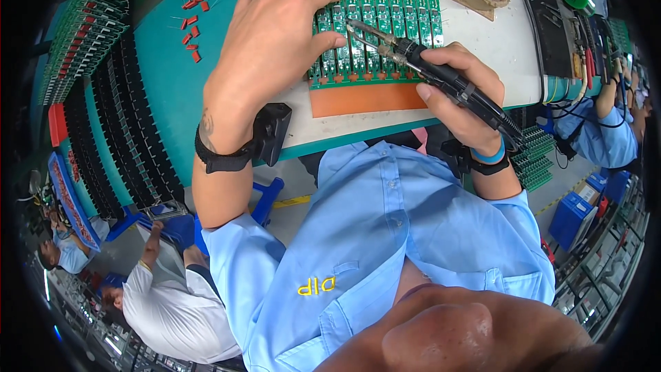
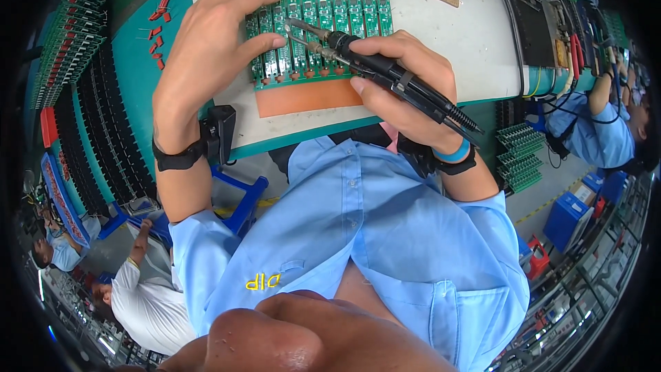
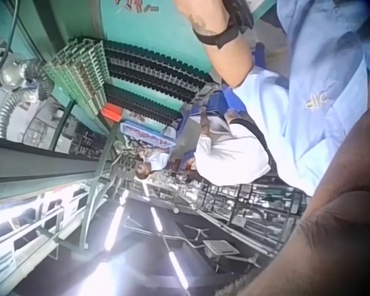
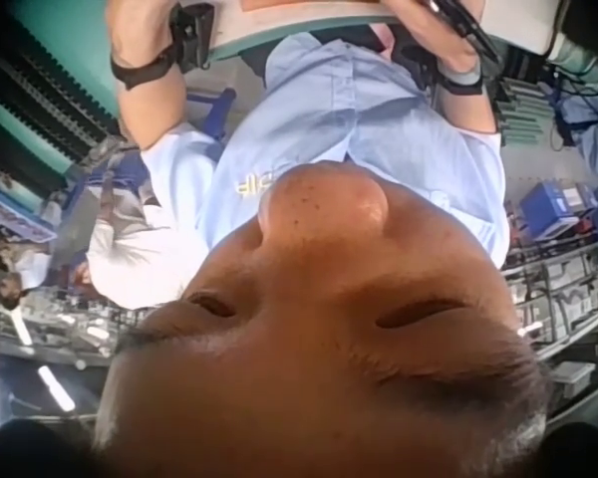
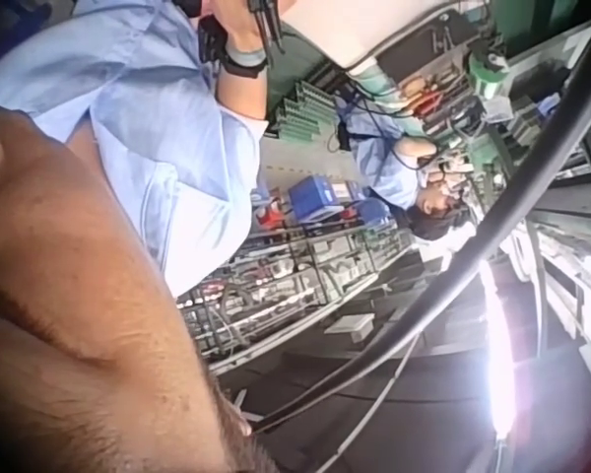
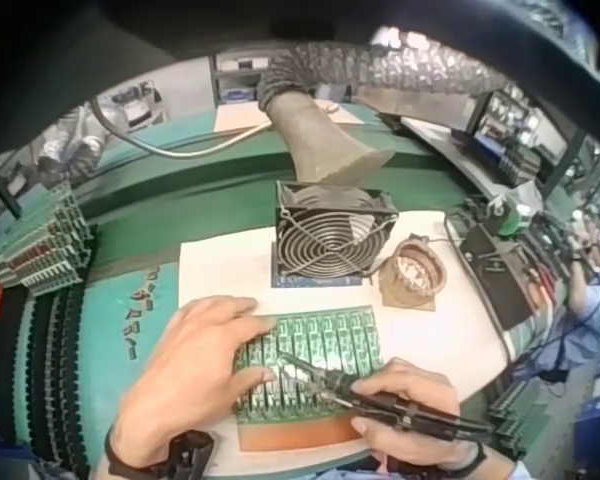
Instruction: The person picks up a circuit board and places it on a pad, then uses a soldering iron to apply solder to the board. After soldering, the person picks up the circuit board, places it against a metal plate, and then sets it back down on the pad.
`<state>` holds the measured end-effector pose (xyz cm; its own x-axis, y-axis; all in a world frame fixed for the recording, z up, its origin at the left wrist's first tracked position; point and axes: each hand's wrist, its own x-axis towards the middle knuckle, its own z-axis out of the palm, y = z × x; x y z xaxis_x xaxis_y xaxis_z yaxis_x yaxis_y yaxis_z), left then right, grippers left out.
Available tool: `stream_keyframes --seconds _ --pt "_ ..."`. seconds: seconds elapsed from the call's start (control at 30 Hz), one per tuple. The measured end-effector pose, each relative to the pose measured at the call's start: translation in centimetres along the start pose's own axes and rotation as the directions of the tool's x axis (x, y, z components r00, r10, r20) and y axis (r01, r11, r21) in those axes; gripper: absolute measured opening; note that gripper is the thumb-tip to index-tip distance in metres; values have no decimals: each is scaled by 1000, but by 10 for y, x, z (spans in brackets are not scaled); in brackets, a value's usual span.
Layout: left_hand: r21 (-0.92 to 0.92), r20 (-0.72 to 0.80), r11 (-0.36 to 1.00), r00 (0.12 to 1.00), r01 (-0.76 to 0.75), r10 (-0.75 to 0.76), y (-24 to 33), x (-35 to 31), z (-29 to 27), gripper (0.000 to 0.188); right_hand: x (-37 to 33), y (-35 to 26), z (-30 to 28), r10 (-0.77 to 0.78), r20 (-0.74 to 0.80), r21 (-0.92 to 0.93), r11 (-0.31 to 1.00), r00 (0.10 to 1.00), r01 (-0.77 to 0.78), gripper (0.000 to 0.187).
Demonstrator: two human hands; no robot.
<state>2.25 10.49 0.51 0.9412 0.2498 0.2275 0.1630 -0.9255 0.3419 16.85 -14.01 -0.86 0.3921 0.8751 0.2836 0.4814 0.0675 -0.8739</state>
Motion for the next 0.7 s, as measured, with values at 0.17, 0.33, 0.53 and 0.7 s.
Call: stream_keyframes --seconds 0.17,0.33,0.53,0.7 --pt "4 3 1000 1000 -4 4 1 0 -1 50 1 0 0 -12 8 -5 1000 1000 12 39" --pt "-2 -5 1000 1000 -4 4 1 0 -1 50 1 2 0 -44 2 -8 999 999 44 39" --pt "-1 3 1000 1000 -5 5 1 0 -2 50 0 2 0 -43 -1 -8 999 999 43 40" --pt "-54 -7 998 1000 13 -13 1 0 1 46 -4 -5 -6 -81 -45 7 997 996 82 39"
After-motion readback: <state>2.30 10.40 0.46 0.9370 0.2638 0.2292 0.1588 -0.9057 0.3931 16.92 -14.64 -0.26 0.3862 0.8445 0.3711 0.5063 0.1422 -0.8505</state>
